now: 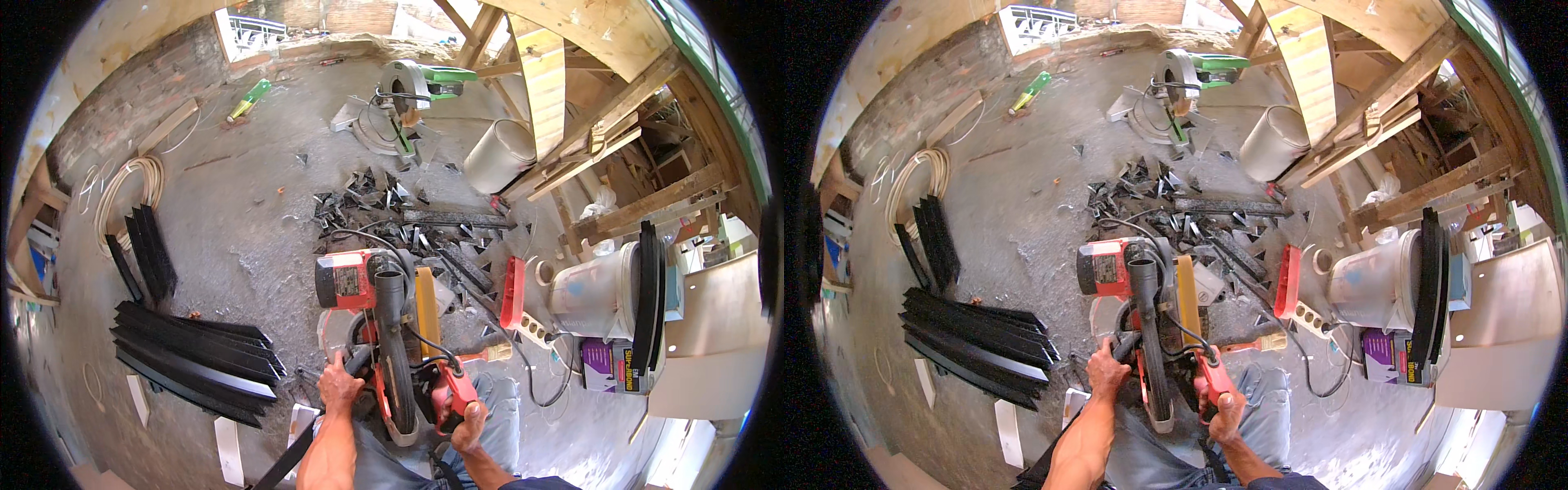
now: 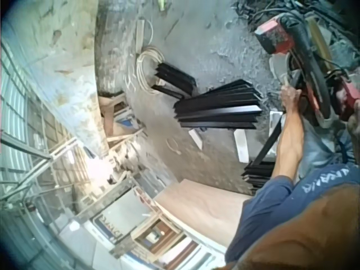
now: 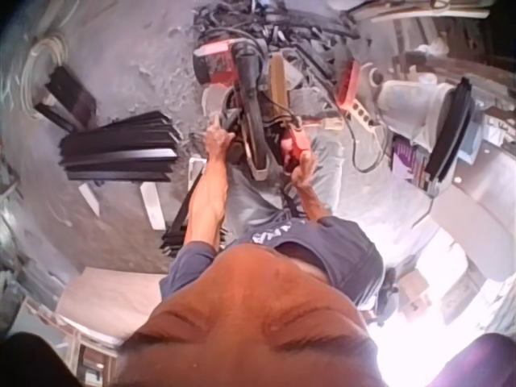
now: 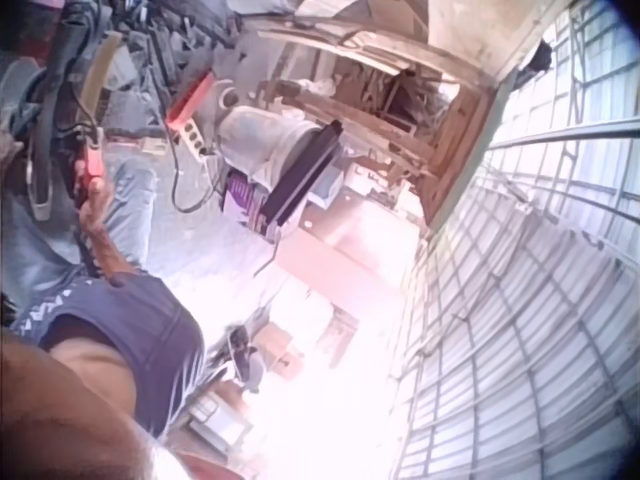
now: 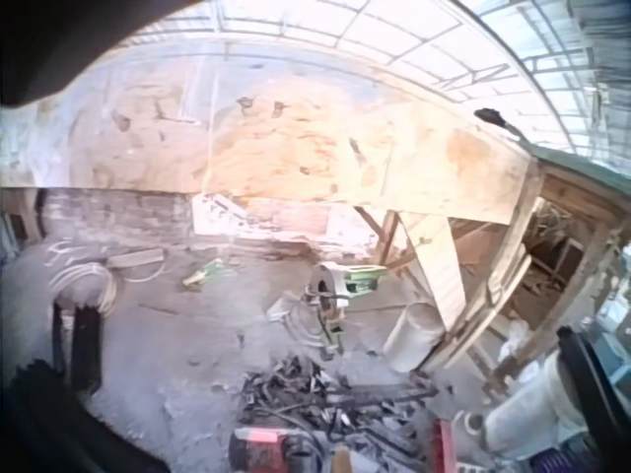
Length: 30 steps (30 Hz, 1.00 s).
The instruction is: The person uses a miter saw to cut several pieces of black molding, handling them one at a time and placing them in a pile.
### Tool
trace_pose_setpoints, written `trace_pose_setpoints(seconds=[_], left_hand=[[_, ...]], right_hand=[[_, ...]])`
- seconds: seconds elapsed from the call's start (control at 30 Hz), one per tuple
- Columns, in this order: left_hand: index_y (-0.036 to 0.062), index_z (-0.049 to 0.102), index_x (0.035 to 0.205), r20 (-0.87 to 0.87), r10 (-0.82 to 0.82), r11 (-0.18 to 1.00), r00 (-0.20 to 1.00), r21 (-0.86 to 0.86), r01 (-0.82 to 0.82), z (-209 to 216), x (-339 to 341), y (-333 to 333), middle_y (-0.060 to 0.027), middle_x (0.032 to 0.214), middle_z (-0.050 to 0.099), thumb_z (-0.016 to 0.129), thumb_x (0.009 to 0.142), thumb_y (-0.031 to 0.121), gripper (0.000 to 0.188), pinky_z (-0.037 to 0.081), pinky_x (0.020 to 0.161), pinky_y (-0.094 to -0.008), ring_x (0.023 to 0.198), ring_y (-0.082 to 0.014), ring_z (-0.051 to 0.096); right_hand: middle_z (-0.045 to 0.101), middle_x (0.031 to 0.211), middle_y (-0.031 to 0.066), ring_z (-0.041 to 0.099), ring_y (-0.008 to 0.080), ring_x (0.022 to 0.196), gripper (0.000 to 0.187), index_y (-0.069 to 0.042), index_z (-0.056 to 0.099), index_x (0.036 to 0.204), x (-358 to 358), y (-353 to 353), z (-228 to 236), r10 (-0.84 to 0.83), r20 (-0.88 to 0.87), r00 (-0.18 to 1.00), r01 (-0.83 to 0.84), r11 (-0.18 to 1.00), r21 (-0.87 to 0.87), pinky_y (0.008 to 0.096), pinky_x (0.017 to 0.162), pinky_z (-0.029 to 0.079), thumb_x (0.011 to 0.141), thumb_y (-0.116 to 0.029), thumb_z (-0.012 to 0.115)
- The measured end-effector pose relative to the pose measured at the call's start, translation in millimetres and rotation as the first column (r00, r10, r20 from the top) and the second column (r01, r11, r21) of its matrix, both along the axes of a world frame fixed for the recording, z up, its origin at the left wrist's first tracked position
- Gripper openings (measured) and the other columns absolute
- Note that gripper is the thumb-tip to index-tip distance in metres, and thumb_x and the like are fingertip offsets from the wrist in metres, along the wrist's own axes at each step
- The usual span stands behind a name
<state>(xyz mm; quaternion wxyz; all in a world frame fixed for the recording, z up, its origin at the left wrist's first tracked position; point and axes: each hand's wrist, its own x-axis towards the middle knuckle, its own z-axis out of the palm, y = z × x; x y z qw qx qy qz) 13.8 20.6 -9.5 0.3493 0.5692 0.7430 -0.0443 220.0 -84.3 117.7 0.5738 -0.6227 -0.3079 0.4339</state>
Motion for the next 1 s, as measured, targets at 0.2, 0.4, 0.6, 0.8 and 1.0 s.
trace_pose_setpoints(seconds=[0.2, 0.4, 0.6, 0.8, 1.0], left_hand=[[0.0140, 0.051, 0.133, 0.011, 0.000, 1.000, 1.000, 0.005, 0.000, -2.7, -1.5, -0.8, -0.0235, 0.102, 0.067, 0.078, 0.060, 0.021, 0.078, 0.055, 0.085, -0.0513, 0.097, -0.0437, 0.067], [0.0127, 0.050, 0.130, 0.013, -0.005, 1.000, 1.000, 0.012, 0.004, -2.8, -1.9, 0.7, -0.0241, 0.100, 0.067, 0.077, 0.059, 0.021, 0.076, 0.055, 0.085, -0.0520, 0.096, -0.0447, 0.067], [0.0120, 0.052, 0.120, 0.015, -0.009, 0.997, 1.000, 0.081, 0.008, 5.3, 1.3, 0.5, -0.0237, 0.095, 0.068, 0.075, 0.059, 0.020, 0.065, 0.055, 0.083, -0.0535, 0.092, -0.0468, 0.067], [0.0140, 0.052, 0.118, 0.005, 0.000, 0.999, 1.000, 0.048, 0.000, 2.2, 3.2, 1.2, -0.0238, 0.097, 0.069, 0.074, 0.058, 0.018, 0.064, 0.055, 0.084, -0.0524, 0.094, -0.0458, 0.067], [0.0119, 0.052, 0.117, -0.009, -0.005, 0.997, 1.000, 0.075, 0.006, -1.6, 0.8, 0.2, -0.0256, 0.093, 0.070, 0.074, 0.058, 0.018, 0.063, 0.055, 0.082, -0.0525, 0.091, -0.0465, 0.068]], right_hand=[[0.059, 0.065, 0.0046, 0.053, 0.0109, 0.053, 0.077, 0.002, 0.064, 0.093, -1.0, -7.9, -8.6, -0.027, -0.057, 0.998, 0.026, 0.999, -0.020, 0.0247, 0.047, 0.041, 0.090, -0.073, 0.048], [0.059, 0.066, 0.0039, 0.054, 0.0105, 0.054, 0.074, 0.000, 0.064, 0.094, -1.5, -1.5, -0.2, -0.005, -0.069, 0.998, 0.006, 1.000, 0.015, 0.0244, 0.048, 0.041, 0.090, -0.072, 0.050], [0.060, 0.072, 0.0035, 0.054, 0.0091, 0.060, 0.074, 0.001, 0.064, 0.098, 1.1, -5.6, -3.7, -0.004, -0.120, 0.993, 0.002, 1.000, -0.020, 0.0233, 0.052, 0.041, 0.090, -0.072, 0.050], [0.061, 0.081, 0.0036, 0.053, 0.0078, 0.065, 0.074, 0.004, 0.063, 0.103, 1.0, -7.4, -3.4, 0.012, -0.187, 0.982, -0.012, 1.000, 0.003, 0.0220, 0.057, 0.041, 0.090, -0.069, 0.055], [0.060, 0.082, 0.0032, 0.051, 0.0082, 0.066, 0.069, 0.003, 0.062, 0.104, 0.9, -10.0, -10.7, 0.037, -0.199, 0.979, -0.030, 0.999, 0.035, 0.0241, 0.058, 0.041, 0.093, -0.065, 0.055]])
